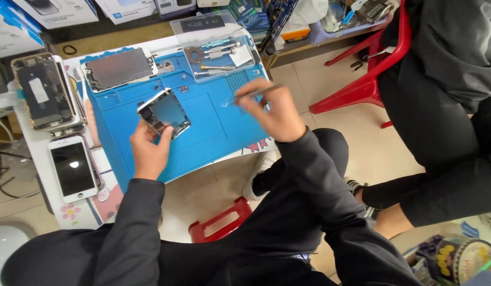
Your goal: The person is repairing a disassembled smartphone on a blue work mat. They use a screwdriver to remove screws from the phone's internal frame and place them on the mat. The person also uses tweezers to handle small components and wires inside the device.
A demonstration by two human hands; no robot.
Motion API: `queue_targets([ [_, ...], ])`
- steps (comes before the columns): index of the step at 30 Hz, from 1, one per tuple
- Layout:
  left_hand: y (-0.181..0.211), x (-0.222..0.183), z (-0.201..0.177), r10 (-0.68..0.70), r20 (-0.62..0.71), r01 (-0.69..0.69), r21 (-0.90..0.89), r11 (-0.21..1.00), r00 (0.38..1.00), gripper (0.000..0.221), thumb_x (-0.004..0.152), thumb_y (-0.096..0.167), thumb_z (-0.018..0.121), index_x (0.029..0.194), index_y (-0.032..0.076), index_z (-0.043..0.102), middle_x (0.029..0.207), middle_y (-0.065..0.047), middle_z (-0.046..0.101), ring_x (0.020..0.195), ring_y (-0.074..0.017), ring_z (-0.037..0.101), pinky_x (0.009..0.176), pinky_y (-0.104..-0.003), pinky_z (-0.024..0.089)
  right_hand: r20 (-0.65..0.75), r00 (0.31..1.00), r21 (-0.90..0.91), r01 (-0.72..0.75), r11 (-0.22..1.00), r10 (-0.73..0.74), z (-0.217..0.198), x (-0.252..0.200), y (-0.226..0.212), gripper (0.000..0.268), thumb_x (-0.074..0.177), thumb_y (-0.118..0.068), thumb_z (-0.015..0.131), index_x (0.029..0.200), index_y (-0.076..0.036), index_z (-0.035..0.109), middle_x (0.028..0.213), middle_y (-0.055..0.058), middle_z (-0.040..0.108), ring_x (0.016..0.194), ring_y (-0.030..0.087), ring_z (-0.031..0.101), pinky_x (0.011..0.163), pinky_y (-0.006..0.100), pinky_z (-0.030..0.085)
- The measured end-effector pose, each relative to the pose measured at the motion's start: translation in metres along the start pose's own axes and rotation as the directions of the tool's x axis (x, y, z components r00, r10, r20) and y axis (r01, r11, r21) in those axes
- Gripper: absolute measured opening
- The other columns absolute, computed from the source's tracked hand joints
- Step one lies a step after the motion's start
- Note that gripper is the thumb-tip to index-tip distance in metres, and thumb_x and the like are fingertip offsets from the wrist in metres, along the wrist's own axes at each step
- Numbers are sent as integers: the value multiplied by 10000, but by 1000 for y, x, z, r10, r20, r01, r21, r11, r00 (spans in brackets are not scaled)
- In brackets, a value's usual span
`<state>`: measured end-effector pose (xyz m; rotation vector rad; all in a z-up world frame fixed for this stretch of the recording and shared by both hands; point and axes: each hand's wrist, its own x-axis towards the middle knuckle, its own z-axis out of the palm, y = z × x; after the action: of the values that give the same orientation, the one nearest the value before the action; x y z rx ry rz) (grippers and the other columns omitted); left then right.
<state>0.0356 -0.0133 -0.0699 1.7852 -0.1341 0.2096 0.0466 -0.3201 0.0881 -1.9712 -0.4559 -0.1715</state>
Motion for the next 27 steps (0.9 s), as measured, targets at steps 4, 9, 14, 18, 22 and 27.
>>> queue_targets([
  [4, 2, -6, 3, -58, 7, 57, 36, 998, 998, 158, 972, -66, 737, 1112, -58, 665, 981, -212, 754, 993, -324, 758, 880, -470, 619, 199, 975, 13, -99, 995, 95, 33, -32, 53, 110, 1015, -158, 704, 1092, -142, 780, 917, 26, 802, 894, 180, 762, 690, 282, 590],
  [9, -14, -8, 1, -32, 49, 30, 35, 999, 998, 127, 1055, 71, 685, 1153, -9, 696, 1009, -181, 775, 1004, -289, 762, 820, -429, 629, 290, 898, 92, -370, 924, 331, 49, -38, 95, 116, 997, -166, 681, 1016, -97, 773, 868, 78, 801, 837, 170, 765, 683, 334, 630],
  [14, -9, -8, -1, -35, 87, 28, 89, 996, 996, 119, 1072, 70, 663, 1142, -23, 682, 985, -222, 761, 958, -322, 758, 776, -457, 613, 253, 907, -27, -341, 940, 337, 54, -42, 96, 122, 991, -179, 688, 1019, -78, 751, 869, 121, 790, 892, 275, 769, 758, 436, 627],
  [18, -6, -8, -1, -68, 109, 60, 78, 995, 992, 133, 1086, 45, 622, 1189, -35, 649, 1028, -242, 751, 968, -312, 745, 786, -463, 609, 270, 905, -2, -342, 940, 329, 55, -44, 99, 114, 1008, -153, 658, 1014, -78, 744, 863, 116, 779, 894, 250, 761, 716, 414, 645],
  [22, -12, -14, -1, -89, 109, 79, 90, 993, 990, 132, 1074, 20, 634, 1189, -40, 658, 1008, -230, 747, 989, -334, 744, 813, -467, 608, 222, 939, 370, -329, 869, 262, 44, -39, 84, 170, 1037, -169, 692, 1119, -24, 724, 961, 147, 780, 1014, 221, 743, 794, 374, 662],
  [27, -1, -10, -1, -37, 119, 33, 39, 999, 992, 132, 1149, 39, 519, 1159, -40, 624, 920, -233, 666, 827, -269, 664, 683, -412, 553, -101, 995, 918, 95, 385, -6, 29, -23, 124, 161, 1082, -241, 611, 1030, -103, 546, 1150, 135, 692, 1403, 338, 562, 1170, 450, 485],
])
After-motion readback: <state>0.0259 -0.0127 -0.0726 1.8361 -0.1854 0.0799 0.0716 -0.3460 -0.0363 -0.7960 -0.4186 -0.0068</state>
